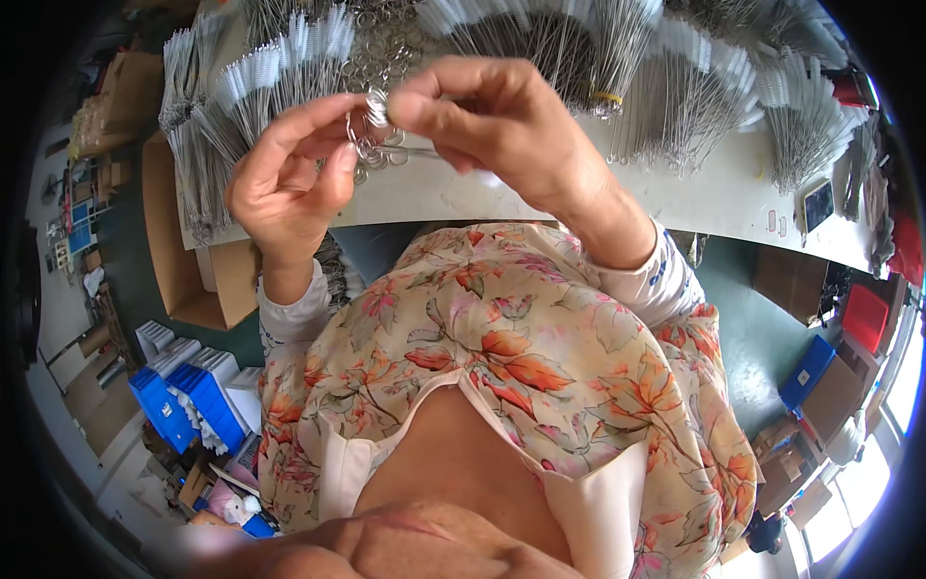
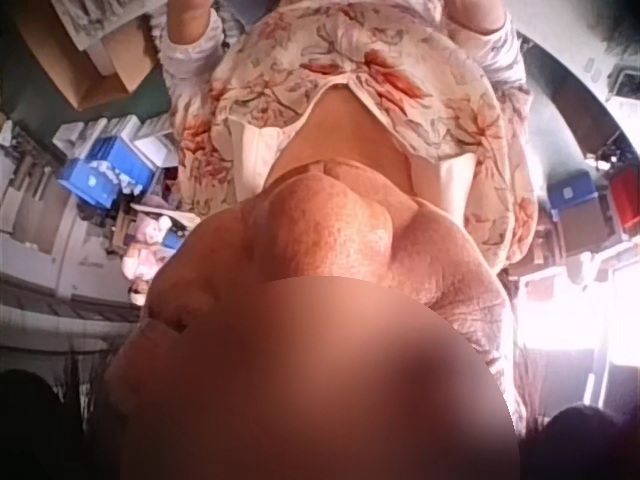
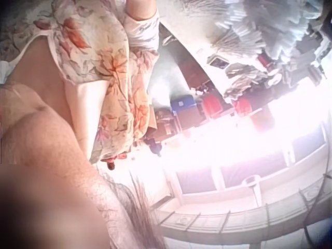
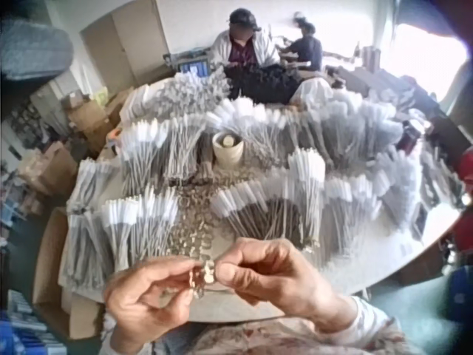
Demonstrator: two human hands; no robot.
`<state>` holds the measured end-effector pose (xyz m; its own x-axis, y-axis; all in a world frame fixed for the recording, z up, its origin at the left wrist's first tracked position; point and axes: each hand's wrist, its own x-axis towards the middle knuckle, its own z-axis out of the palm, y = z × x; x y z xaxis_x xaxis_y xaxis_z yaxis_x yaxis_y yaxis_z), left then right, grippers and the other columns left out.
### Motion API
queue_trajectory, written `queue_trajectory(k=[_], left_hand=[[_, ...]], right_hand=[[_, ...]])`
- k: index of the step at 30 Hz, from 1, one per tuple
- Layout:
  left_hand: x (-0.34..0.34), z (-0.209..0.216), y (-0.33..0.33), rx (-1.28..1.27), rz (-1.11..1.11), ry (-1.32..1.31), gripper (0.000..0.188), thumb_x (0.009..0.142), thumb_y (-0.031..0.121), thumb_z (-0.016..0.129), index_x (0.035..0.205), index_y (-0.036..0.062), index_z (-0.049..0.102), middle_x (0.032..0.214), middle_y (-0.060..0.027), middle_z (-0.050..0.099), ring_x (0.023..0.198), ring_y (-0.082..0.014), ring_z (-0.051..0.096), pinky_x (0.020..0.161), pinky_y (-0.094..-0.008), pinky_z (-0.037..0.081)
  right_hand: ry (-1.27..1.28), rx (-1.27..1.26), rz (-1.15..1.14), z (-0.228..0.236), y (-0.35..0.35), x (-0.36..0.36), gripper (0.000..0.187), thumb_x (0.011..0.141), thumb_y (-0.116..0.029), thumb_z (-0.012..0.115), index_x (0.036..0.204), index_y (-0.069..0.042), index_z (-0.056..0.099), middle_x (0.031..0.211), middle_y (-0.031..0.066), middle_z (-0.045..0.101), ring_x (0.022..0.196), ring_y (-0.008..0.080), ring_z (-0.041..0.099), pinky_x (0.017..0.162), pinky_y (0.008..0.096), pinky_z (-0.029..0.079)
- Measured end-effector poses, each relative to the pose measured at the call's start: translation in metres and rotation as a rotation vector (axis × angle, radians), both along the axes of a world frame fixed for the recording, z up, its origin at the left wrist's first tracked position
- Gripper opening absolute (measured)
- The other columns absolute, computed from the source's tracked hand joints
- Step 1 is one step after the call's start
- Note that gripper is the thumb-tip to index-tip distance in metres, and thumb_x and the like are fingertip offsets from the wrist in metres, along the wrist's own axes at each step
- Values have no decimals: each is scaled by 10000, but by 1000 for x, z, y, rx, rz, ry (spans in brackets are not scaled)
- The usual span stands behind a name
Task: Assembling bundles of white industrial brushes by attaching metal rings to their ends.
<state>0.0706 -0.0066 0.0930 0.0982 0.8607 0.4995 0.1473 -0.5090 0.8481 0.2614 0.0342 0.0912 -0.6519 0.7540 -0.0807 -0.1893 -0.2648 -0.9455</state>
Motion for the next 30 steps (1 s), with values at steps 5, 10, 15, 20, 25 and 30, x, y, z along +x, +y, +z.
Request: queue_trajectory(k=[5, 10, 15, 20, 25, 30], left_hand=[[-2, 5, 4, 156, 133, 83, 274, 713, -130, 613, 982, -79, 610, 948, -143, 641, 812, -178, 655, 699, -236, 542], [-9, 14, 15, 145, 90, 154, 317, 718, -139, 593, 1022, -55, 618, 941, -122, 651, 789, -140, 645, 687, -215, 533], [-3, 41, 15, -56, 76, 152, 212, 804, -74, 555, 1009, -66, 611, 925, -116, 645, 805, -141, 619, 736, -224, 492], [-17, 42, 19, -66, 46, 515, 135, 844, 69, 601, 945, -21, 605, 778, -32, 585, 611, -66, 524, 531, -194, 437], [-20, 16, 14, -695, -221, -505, 150, 889, 143, 560, 936, 2, 577, 653, 14, 519, 546, -36, 454, 476, -193, 384], [-22, 27, 10, 121, 89, 666, 141, 915, 142, 508, 943, 18, 568, 685, -29, 550, 545, -45, 460, 500, -201, 422]], right_hand=[[4, 134, -108, 14, 5, -19, 177, 848, -199, 629, 883, -28, 661, 634, -43, 543, 542, 20, 423, 476, 178, 339], [6, 126, -94, 11, 7, -22, 150, 849, -154, 622, 910, -17, 620, 660, -35, 536, 520, 22, 412, 452, 166, 310], [-25, 234, -158, 8, 7, -24, 147, 849, -135, 619, 926, -10, 613, 669, -30, 540, 537, 21, 425, 456, 168, 320], [-33, 226, -76, 5, 14, -15, 148, 845, -136, 626, 928, -13, 629, 661, -32, 545, 550, 25, 445, 470, 172, 339], [18, 167, -39, 0, 12, -15, 156, 835, -149, 642, 917, -16, 642, 661, -30, 556, 570, 28, 469, 493, 176, 371], [0, 176, 17, -1, 20, -15, 163, 831, -140, 644, 938, -17, 645, 685, -16, 579, 571, 36, 481, 504, 180, 386]])
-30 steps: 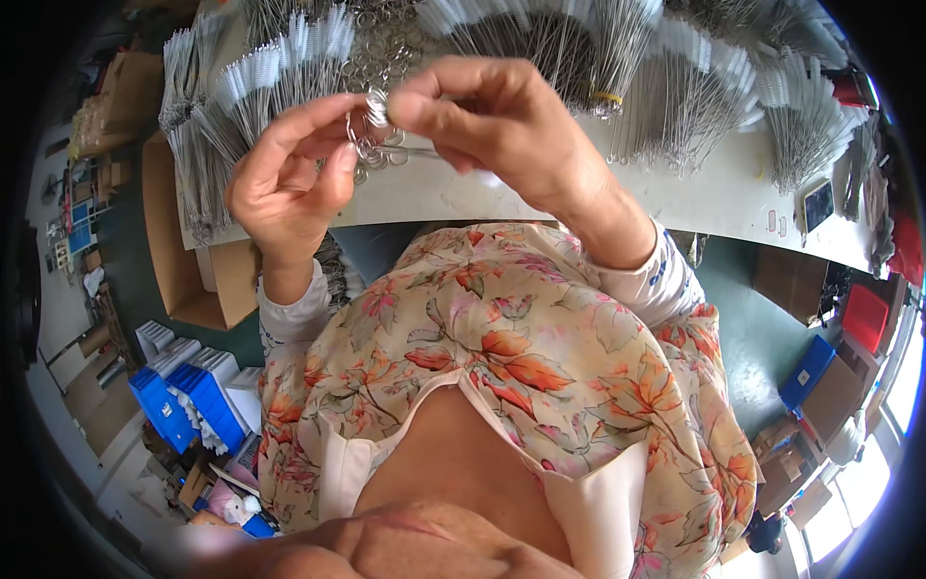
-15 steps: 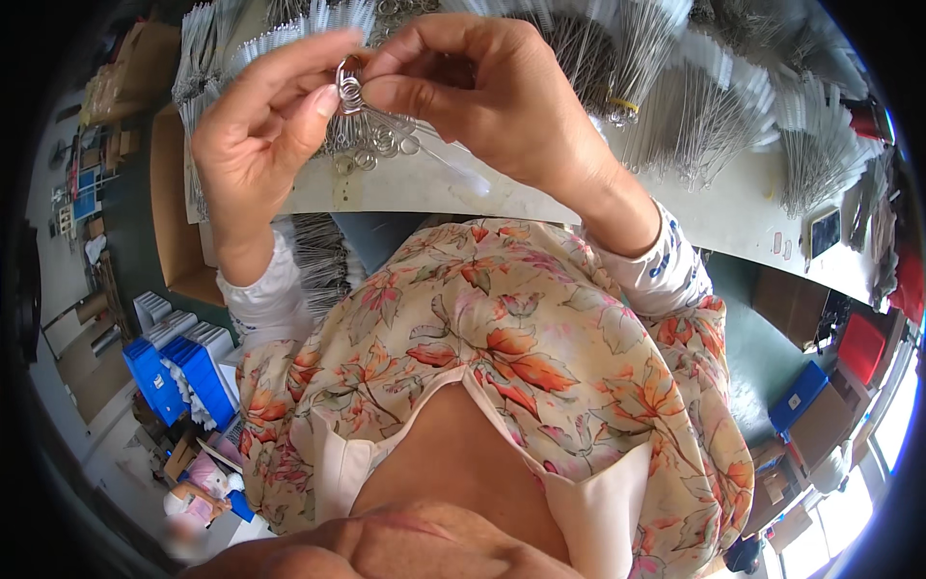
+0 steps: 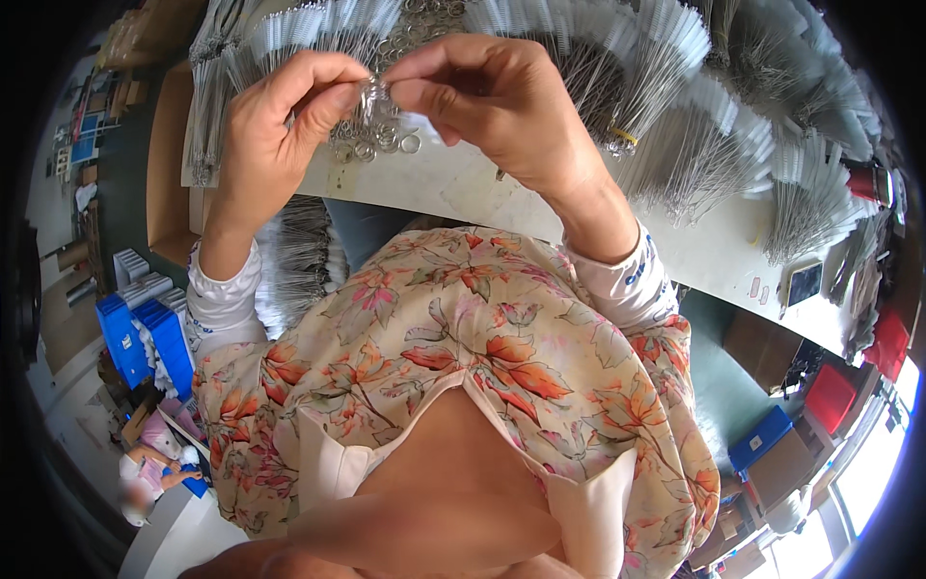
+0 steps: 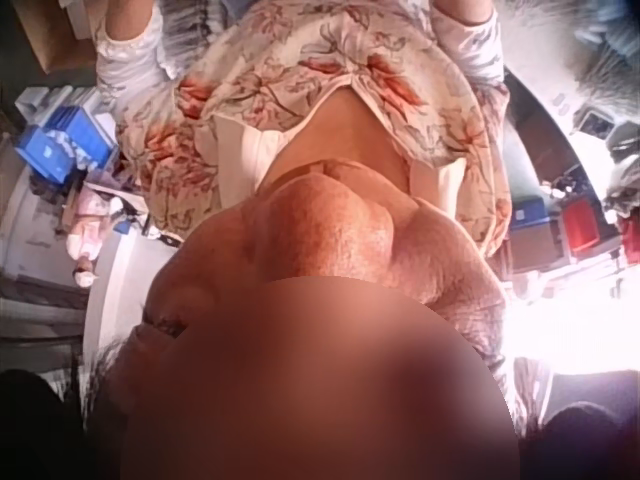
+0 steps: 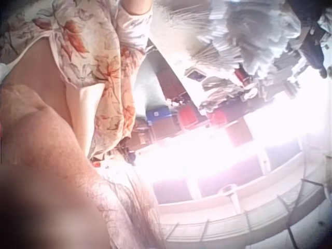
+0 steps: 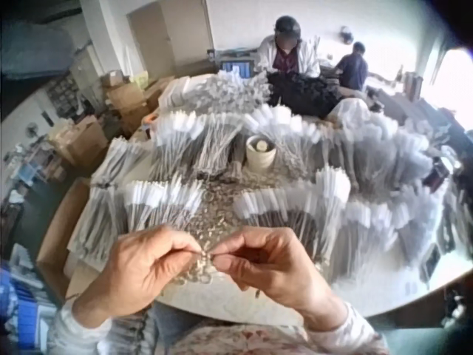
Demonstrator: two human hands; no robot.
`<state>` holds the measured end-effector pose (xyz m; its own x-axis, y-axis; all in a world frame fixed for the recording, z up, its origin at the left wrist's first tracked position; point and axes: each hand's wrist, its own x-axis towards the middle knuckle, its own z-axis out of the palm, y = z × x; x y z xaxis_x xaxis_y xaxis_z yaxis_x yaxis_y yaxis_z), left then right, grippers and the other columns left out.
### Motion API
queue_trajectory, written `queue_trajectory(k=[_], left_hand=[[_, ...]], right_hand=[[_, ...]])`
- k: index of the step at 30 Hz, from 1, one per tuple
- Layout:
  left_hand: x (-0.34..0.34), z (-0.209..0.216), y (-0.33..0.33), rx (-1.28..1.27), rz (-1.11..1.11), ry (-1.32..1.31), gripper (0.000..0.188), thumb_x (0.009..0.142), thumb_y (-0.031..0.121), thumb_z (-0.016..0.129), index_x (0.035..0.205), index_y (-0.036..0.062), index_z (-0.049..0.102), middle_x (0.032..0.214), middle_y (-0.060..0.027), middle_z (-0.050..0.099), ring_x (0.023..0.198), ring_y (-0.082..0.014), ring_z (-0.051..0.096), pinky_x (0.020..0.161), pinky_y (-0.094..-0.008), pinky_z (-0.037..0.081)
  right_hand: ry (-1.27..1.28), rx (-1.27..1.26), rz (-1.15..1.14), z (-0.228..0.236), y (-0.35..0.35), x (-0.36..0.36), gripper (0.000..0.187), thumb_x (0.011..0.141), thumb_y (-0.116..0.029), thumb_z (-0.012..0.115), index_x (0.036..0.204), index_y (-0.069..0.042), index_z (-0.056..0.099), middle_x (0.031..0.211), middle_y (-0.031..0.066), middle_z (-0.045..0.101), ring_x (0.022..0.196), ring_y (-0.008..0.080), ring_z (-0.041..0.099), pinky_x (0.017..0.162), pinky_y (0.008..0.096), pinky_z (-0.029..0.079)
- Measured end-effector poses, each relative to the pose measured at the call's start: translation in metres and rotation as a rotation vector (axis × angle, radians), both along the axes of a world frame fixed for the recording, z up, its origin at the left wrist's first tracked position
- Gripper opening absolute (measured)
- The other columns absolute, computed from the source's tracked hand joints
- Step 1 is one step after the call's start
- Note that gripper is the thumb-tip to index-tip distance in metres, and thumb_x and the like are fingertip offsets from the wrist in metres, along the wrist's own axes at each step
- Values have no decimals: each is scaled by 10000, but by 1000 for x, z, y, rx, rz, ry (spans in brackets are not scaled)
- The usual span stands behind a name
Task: Assembling bundles of white industrial brushes by attaching metal rings to their ends.
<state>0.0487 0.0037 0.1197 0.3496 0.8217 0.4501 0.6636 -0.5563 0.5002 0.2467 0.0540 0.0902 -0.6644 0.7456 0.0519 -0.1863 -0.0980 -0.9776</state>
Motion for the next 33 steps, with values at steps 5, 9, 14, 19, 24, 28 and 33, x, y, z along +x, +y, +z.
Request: queue_trajectory(k=[5, 9, 14, 19, 24, 28, 33], left_hand=[[-4, 3, -18, -762, -24, -1054, 230, 922, 123, 482, 1112, -3, 507, 706, -15, 518, 509, -20, 379, 472, -180, 369], [-10, 13, -27, -857, 5, -753, 229, 924, 131, 479, 1105, -3, 520, 757, -32, 547, 591, -25, 452, 520, -184, 414], [-14, -5, -32, -303, 27, -580, 200, 925, 116, 457, 992, -31, 575, 1027, -126, 610, 952, -184, 583, 850, -301, 448], [-10, -22, -45, -277, 126, -1269, 155, 921, 101, 481, 876, -33, 543, 779, -80, 577, 670, -124, 586, 581, -259, 485], [-76, 1, -106, -143, 282, -753, 140, 892, 117, 521, 901, -10, 580, 862, -92, 635, 707, -145, 612, 660, -263, 495], [-120, -10, -170, -523, 592, -217, 144, 896, 100, 474, 906, 3, 580, 899, -89, 633, 797, -174, 616, 699, -312, 485], [-135, -135, -215, -565, 643, 457, 92, 792, 49, 503, 836, 13, 575, 732, -124, 603, 659, -230, 627, 571, -335, 488]], right_hand=[[54, 0, 55, 0, -5, -9, 152, 831, -127, 641, 936, -17, 650, 702, -12, 589, 580, 41, 493, 511, 183, 397], [44, 41, 80, -2, -8, -11, 150, 832, -126, 639, 935, -18, 651, 710, -10, 588, 585, 43, 506, 516, 182, 412], [78, 63, 71, -1, -22, -23, 127, 828, -102, 640, 923, -19, 653, 719, 0, 601, 603, 44, 532, 511, 184, 415], [97, 135, -31, -34, -35, -62, 117, 819, -62, 643, 918, 0, 647, 815, 38, 641, 709, 66, 587, 600, 193, 456], [-143, 56, 224, -74, -50, -59, 180, 855, -85, 597, 955, 64, 609, 889, 94, 637, 801, 139, 607, 741, 242, 488], [-299, -47, 405, -105, -62, -57, 166, 858, -91, 588, 943, 49, 617, 861, 86, 639, 746, 117, 602, 691, 224, 487], [-451, -141, 487, -114, -47, -50, 140, 856, -88, 578, 922, 26, 625, 794, 55, 622, 654, 89, 564, 587, 213, 462]])
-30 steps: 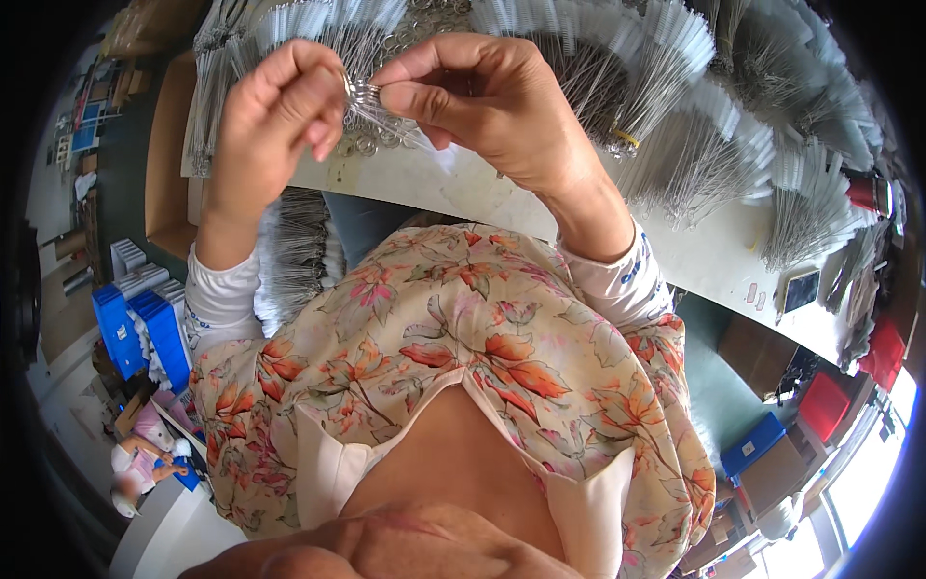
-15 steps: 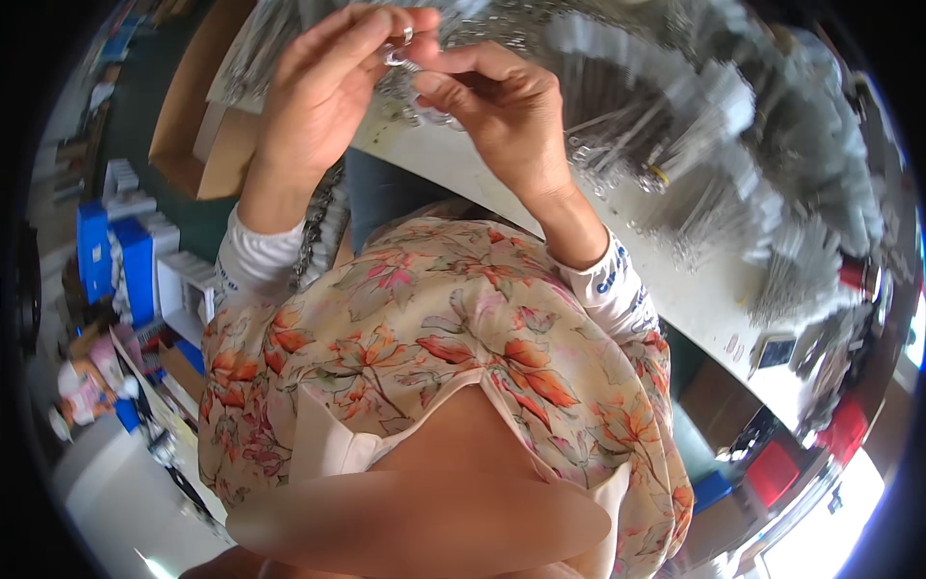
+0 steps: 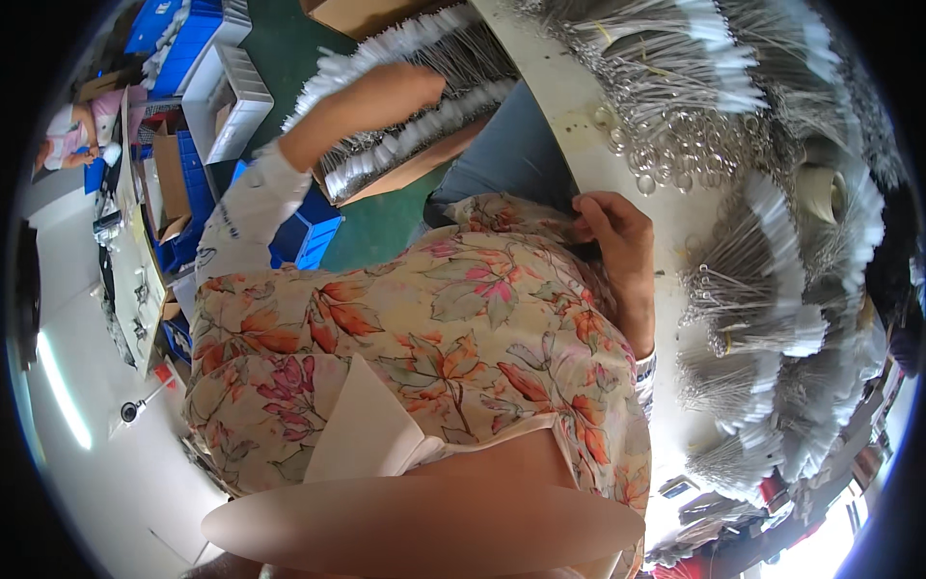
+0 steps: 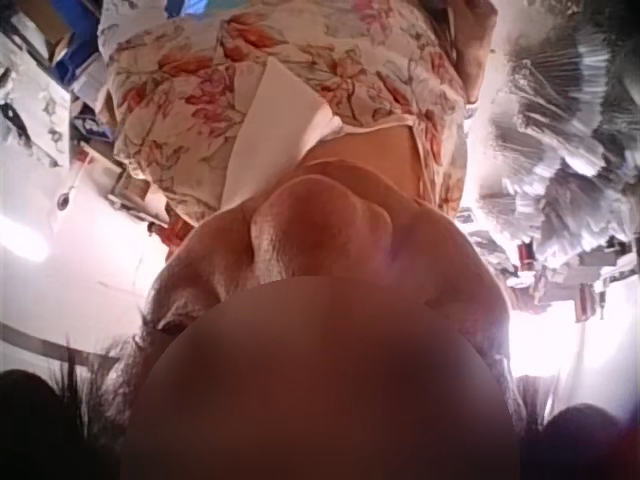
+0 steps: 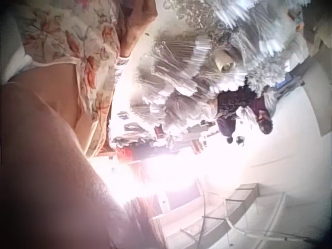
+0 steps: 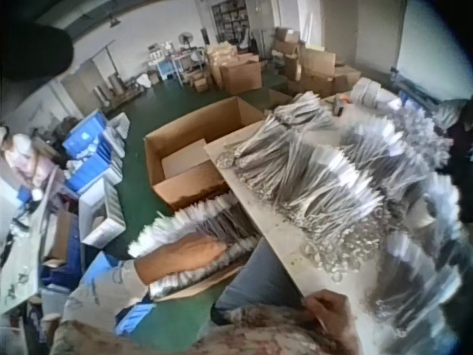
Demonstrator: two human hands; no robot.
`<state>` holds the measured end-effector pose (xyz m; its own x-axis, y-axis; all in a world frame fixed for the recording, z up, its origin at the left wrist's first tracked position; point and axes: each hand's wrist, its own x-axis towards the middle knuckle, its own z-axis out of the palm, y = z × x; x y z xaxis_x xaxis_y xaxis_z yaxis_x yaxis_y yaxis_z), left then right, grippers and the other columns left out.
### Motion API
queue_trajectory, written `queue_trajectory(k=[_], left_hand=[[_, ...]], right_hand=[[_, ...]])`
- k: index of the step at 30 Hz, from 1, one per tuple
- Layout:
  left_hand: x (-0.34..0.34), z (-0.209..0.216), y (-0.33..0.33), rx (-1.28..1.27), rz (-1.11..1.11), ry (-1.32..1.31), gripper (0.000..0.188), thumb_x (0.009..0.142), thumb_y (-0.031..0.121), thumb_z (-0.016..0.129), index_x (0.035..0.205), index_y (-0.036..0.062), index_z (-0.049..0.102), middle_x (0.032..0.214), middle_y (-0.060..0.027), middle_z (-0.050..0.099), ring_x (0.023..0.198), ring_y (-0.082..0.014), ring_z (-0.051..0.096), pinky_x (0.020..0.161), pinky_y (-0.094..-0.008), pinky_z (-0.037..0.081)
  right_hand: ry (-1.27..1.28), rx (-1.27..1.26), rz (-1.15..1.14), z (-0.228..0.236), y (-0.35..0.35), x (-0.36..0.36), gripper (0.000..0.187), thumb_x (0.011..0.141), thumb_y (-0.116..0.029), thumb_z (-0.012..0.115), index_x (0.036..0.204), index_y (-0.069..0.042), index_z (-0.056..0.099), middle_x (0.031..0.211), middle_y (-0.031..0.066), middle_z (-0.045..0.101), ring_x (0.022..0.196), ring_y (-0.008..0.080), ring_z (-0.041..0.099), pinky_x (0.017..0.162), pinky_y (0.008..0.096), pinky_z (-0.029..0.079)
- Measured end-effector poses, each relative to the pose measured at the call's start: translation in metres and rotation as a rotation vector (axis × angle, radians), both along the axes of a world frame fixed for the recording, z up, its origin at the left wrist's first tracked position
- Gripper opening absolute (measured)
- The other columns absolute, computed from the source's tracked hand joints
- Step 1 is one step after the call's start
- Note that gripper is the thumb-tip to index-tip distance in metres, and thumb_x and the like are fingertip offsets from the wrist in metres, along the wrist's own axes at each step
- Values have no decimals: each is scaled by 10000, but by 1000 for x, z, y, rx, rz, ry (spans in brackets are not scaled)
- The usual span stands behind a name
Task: Assembling bundles of white industrial brushes by attaching metal rings to their ends.
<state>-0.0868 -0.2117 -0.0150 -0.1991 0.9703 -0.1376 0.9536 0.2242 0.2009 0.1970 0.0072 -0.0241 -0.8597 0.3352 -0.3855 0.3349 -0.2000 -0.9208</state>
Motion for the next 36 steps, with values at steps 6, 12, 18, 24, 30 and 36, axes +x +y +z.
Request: queue_trajectory(k=[6, 12, 18, 24, 30, 36], left_hand=[[-41, -135, -101, -480, 208, 95, 184, 780, 120, 502, 825, 33, 656, 807, -140, 645, 801, -332, 623, 662, -420, 492], [-18, -152, -81, -666, 361, -131, 240, 798, 201, 532, 911, 32, 659, 940, -172, 640, 850, -318, 614, 697, -397, 479], [19, 48, 69, -233, -213, -687, 258, 856, 196, 549, 983, -22, 605, 876, -139, 642, 791, -237, 612, 715, -327, 467], [-10, 185, 177, -100, -265, -935, 274, 876, 159, 563, 1109, 14, 573, 966, -92, 642, 854, -133, 620, 774, -266, 484], [-135, 171, 362, 225, 123, -620, 292, 872, 294, 553, 1033, 54, 595, 899, -46, 628, 755, -113, 599, 651, -263, 484], [-174, 105, 436, -35, 395, -617, 242, 814, 296, 628, 902, 78, 570, 776, -13, 588, 671, -133, 586, 548, -305, 468]], right_hand=[[-2, 2, -99, 13, -3, 6, 143, 864, -107, 570, 897, 21, 623, 768, 50, 608, 614, 91, 545, 518, 214, 447], [-14, -36, -90, 9, 4, 9, 145, 866, -103, 566, 903, 27, 618, 780, 50, 607, 613, 85, 541, 521, 214, 449], [8, -57, -58, 26, 0, 4, 120, 854, -86, 579, 912, 8, 625, 813, 41, 621, 655, 75, 559, 583, 203, 456], [289, 58, -190, 102, 24, 39, 105, 856, -60, 579, 908, 26, 609, 803, 45, 613, 695, 84, 564, 604, 218, 465], [339, 361, -503, 151, 86, 127, 127, 882, -83, 540, 932, 12, 608, 840, 42, 619, 690, 71, 553, 610, 207, 460], [104, 640, -668, 177, 168, 165, 173, 872, -148, 565, 959, -10, 624, 792, 16, 618, 649, 68, 548, 564, 214, 455]])
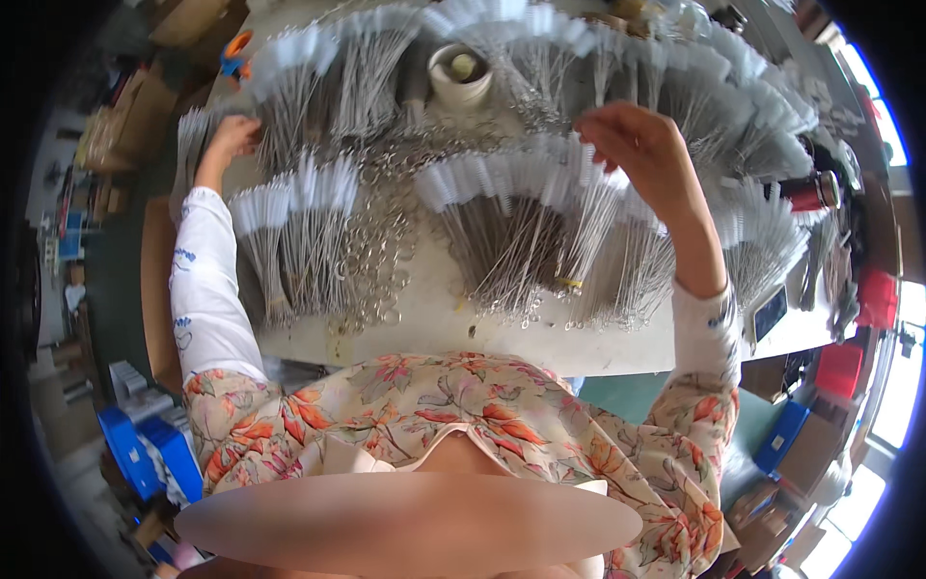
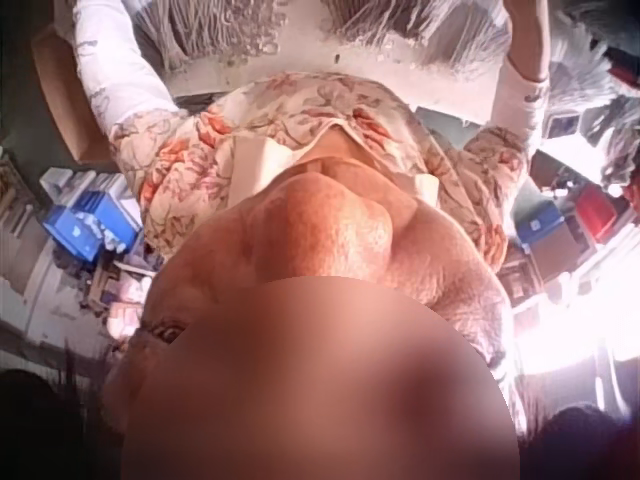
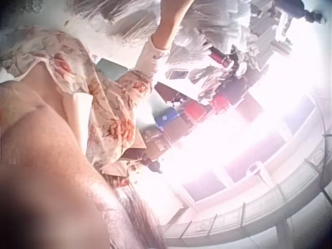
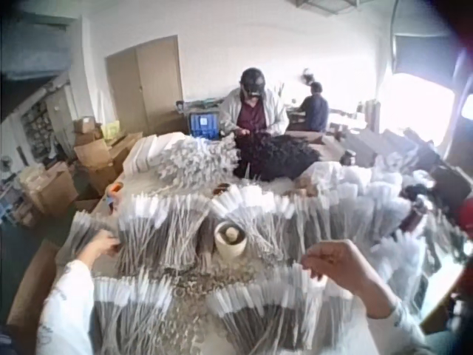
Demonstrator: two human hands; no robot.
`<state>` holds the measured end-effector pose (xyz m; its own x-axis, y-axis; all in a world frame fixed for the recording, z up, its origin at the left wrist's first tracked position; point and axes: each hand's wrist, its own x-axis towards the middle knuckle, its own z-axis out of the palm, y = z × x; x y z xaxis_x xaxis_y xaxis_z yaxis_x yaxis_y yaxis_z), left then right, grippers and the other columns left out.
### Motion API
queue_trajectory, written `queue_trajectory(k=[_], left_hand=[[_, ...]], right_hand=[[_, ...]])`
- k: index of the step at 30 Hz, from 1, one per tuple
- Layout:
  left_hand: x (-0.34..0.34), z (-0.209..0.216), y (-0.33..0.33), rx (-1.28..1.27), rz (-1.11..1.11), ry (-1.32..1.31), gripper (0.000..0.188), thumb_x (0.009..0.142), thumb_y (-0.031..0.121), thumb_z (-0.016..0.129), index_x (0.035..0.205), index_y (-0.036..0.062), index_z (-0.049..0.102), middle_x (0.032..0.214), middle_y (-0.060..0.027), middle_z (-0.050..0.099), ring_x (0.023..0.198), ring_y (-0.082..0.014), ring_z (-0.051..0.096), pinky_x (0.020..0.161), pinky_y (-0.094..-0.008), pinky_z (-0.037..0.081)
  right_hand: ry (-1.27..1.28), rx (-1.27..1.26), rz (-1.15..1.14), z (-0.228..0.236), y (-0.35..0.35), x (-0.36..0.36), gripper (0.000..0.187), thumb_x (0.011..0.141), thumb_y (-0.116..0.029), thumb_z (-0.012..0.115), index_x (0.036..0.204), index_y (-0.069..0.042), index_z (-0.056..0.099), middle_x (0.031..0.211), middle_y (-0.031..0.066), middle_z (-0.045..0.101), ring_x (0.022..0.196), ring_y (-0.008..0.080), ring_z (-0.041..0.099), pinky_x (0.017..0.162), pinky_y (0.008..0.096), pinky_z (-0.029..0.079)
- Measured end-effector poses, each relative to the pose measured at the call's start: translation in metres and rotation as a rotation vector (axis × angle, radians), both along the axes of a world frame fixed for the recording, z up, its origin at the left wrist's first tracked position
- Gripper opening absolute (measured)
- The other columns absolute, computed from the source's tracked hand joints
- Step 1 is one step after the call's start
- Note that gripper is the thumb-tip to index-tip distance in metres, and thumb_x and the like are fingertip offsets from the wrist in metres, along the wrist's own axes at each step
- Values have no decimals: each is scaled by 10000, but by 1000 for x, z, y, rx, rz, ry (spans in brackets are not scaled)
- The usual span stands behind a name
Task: Assembling bundles of white industrial brushes by attaching metal rings to their ends.
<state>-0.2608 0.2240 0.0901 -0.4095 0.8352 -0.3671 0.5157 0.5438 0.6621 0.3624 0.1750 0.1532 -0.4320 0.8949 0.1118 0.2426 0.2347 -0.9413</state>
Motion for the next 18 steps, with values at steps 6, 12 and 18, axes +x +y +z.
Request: queue_trajectory(k=[6, 12, 18], left_hand=[[15, 9, -7, 81, 110, 166, 105, 827, 170, 572, 864, 72, 579, 732, -37, 597, 659, -153, 599, 549, -293, 471], [24, 52, -16, 878, 426, 89, 198, 877, 139, 515, 1005, -9, 544, 748, -92, 614, 594, -153, 594, 542, -268, 521], [182, 103, 4, 681, -86, 276, 208, 895, 225, 506, 1008, 72, 587, 724, -35, 615, 618, -96, 544, 514, -243, 440]], right_hand=[[-335, 253, -70, 5, 85, -53, 205, 835, -229, 597, 949, -70, 659, 776, 67, 662, 720, 134, 636, 637, 271, 508], [-514, 612, -164, -29, 153, -123, 267, 791, -344, 600, 900, -108, 661, 804, 60, 669, 724, 226, 644, 664, 342, 506], [-613, 416, -197, -46, 184, -113, 262, 782, -348, 581, 843, -111, 674, 762, 52, 661, 707, 235, 626, 669, 353, 495]])
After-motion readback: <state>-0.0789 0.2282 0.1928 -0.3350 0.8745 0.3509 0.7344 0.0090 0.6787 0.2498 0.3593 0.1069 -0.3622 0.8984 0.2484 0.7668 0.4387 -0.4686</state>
